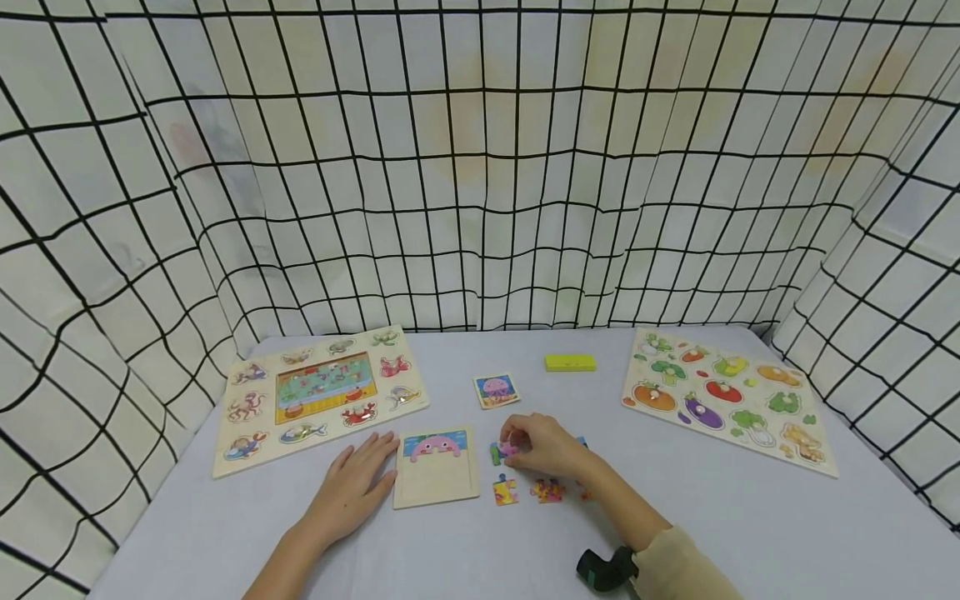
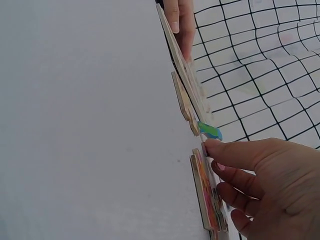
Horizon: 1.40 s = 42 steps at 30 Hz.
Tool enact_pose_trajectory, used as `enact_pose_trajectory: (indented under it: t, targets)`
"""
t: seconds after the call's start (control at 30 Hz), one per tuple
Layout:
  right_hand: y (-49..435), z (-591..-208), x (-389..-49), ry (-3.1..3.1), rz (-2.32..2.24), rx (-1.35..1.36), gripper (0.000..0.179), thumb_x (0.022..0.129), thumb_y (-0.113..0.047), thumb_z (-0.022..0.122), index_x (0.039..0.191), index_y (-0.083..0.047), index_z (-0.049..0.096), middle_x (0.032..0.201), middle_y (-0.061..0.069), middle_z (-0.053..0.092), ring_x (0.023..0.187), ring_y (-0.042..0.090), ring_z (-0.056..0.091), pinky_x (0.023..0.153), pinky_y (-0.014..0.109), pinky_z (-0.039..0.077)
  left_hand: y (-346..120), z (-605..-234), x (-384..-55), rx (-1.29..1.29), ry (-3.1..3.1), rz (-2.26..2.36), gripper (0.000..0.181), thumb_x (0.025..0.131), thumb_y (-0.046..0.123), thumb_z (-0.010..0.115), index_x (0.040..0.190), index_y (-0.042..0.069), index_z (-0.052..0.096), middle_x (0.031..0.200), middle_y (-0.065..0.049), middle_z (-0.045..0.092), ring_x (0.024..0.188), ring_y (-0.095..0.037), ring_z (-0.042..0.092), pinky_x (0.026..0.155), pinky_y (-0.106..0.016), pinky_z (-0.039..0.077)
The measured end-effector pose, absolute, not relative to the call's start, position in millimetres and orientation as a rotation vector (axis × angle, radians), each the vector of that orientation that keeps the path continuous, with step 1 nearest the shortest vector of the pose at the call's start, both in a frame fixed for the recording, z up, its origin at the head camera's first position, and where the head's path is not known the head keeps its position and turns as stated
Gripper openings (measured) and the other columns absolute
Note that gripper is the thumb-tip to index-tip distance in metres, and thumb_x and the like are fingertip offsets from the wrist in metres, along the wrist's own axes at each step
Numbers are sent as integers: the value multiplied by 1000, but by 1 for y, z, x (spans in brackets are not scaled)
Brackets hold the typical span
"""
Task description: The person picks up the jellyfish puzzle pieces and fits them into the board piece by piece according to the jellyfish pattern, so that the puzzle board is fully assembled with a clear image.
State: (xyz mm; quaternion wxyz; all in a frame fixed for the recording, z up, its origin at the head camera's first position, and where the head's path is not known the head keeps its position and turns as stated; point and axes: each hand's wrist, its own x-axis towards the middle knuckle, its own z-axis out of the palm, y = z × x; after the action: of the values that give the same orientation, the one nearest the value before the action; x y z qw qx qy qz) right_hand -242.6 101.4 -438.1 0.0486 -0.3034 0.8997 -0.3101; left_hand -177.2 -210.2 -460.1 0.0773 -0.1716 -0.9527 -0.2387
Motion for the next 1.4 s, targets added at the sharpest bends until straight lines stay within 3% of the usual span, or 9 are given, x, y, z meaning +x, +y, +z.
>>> enact_pose_trajectory:
  t: [0.2,0.37,0.87,1.4]
  targets:
    - [100,-435,-242,2690,-1049,-922,11,85,-15,66,91,-20,58,75,-8,53,69,9,48,58,21,44,-210,-459,-176,-512,-2855,-718,47,90,22,58,133,7,47,139,-11,42,132,-32,29,106,-55,12]
    - [95,-431,-244,2685,-1078,-961,4,87,-18,64,90,-19,61,75,-11,55,69,8,50,60,22,46,-209,-458,-176,-508,-2858,-718,47,90,22,59,133,7,47,140,-11,42,132,-31,29,106,-54,12]
    - [53,-424,-250,2608,-1086,-1137,6,87,-12,63,93,-12,64,78,-11,59,71,4,52,65,19,46,-212,-460,-177,-509,-2863,-716,47,90,24,57,134,8,46,140,-10,41,133,-30,28,107,-53,11]
    - [17,-432,-247,2549,-1075,-1147,9,88,-14,62,94,-13,68,81,-12,62,69,2,51,61,15,47,-211,-458,-176,-510,-2856,-712,46,91,23,57,133,6,47,140,-11,41,133,-31,28,107,-54,12]
